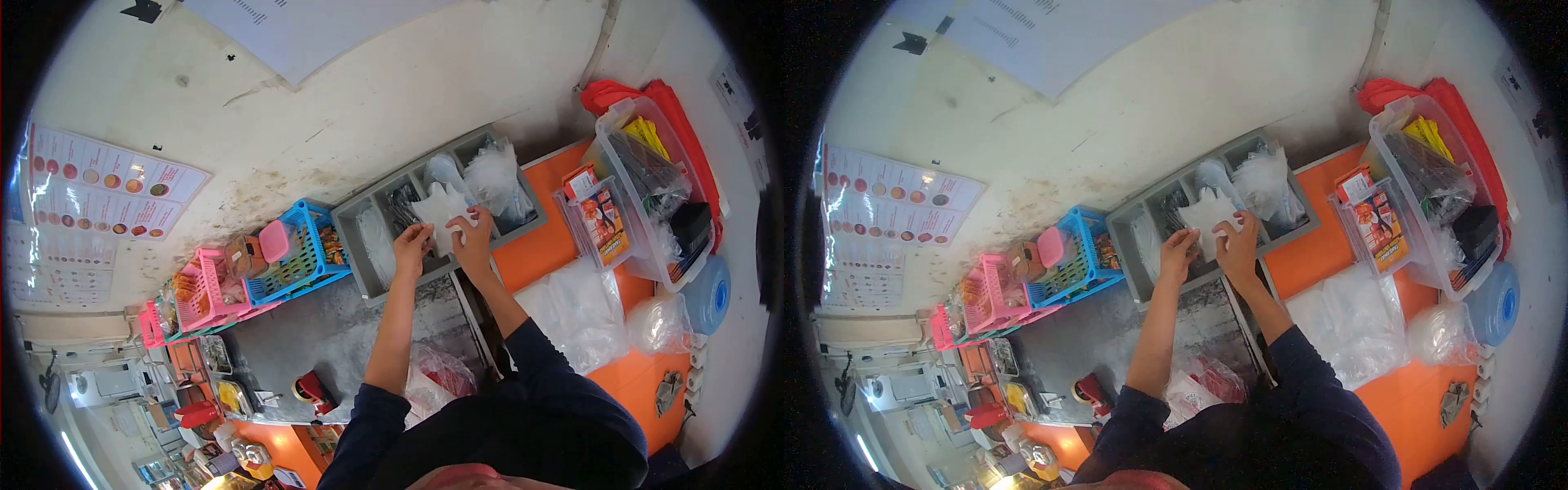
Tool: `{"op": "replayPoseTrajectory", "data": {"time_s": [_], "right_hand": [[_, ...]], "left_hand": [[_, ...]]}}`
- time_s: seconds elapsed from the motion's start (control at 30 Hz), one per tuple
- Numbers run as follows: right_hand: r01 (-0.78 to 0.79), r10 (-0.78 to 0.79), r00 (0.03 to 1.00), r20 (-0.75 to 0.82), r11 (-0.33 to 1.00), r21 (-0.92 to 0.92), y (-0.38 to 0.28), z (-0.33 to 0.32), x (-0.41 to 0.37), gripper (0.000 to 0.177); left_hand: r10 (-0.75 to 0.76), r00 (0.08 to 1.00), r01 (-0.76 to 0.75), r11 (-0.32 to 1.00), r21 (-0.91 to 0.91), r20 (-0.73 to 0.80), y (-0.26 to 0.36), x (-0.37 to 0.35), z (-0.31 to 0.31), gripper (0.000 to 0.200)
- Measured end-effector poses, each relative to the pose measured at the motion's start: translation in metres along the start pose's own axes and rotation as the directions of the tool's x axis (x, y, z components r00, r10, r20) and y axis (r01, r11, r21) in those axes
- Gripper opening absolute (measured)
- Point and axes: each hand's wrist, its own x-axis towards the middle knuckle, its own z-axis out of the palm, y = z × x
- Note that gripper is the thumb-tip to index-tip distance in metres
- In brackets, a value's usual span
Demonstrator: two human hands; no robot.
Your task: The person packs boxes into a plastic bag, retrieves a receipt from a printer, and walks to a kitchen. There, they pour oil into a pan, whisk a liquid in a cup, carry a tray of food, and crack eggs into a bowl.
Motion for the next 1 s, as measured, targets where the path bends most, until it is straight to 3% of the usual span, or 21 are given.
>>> {"op": "replayPoseTrajectory", "data": {"time_s": [0.07, 0.13, 0.27, 0.33, 0.67, 0.73, 0.87, 0.93, 1.0], "right_hand": [[-0.009, 0.009, 1.000, -0.025, 1.000, 0.013, -0.004, 0.000, 0.001, 0.018], [-0.035, 0.035, 0.999, 0.005, 0.999, -0.013, -0.009, -0.003, 0.000, 0.024], [-0.079, 0.083, 0.993, 0.081, 0.995, -0.058, 0.000, 0.000, -0.005, 0.028], [-0.101, 0.099, 0.989, 0.106, 0.995, 0.016, 0.015, 0.009, -0.008, 0.023], [-0.275, 0.270, 0.961, 0.056, 0.915, 0.296, 0.032, 0.009, -0.002, 0.016], [-0.329, 0.314, 0.944, 0.098, 0.889, 0.319, 0.033, 0.006, 0.000, 0.017], [-0.343, 0.339, 0.938, 0.071, 0.885, 0.315, 0.034, 0.002, -0.001, 0.018], [-0.446, 0.432, 0.893, 0.123, 0.821, 0.357, 0.028, -0.004, 0.001, 0.017], [-0.430, 0.419, 0.901, 0.114, 0.826, 0.365, 0.034, -0.001, -0.001, 0.016]], "left_hand": [[0.002, 1.000, -0.002, 1.000, 0.007, -0.004, -0.003, 0.001, 0.000, 0.011], [-0.010, 0.998, 0.017, 0.995, -0.102, 0.068, -0.010, 0.007, -0.005, 0.014], [-0.032, 0.996, 0.038, 0.996, -0.079, 0.079, -0.009, 0.003, -0.001, 0.018], [0.000, 1.000, -0.001, 0.999, -0.053, -0.015, -0.006, -0.002, 0.009, 0.020], [0.053, 0.999, -0.052, 0.997, -0.065, 0.012, -0.020, 0.010, -0.004, 0.013], [0.171, 0.985, -0.171, 0.984, -0.044, -0.004, -0.019, 0.009, -0.001, 0.012], [0.208, 0.978, -0.209, 0.977, -0.041, -0.031, -0.014, 0.001, 0.006, 0.017], [0.526, 0.850, -0.525, 0.850, 0.042, -0.018, -0.010, -0.006, 0.012, 0.026], [0.584, 0.812, -0.579, 0.802, 0.145, 0.012, -0.003, -0.010, 0.016, 0.025]]}}
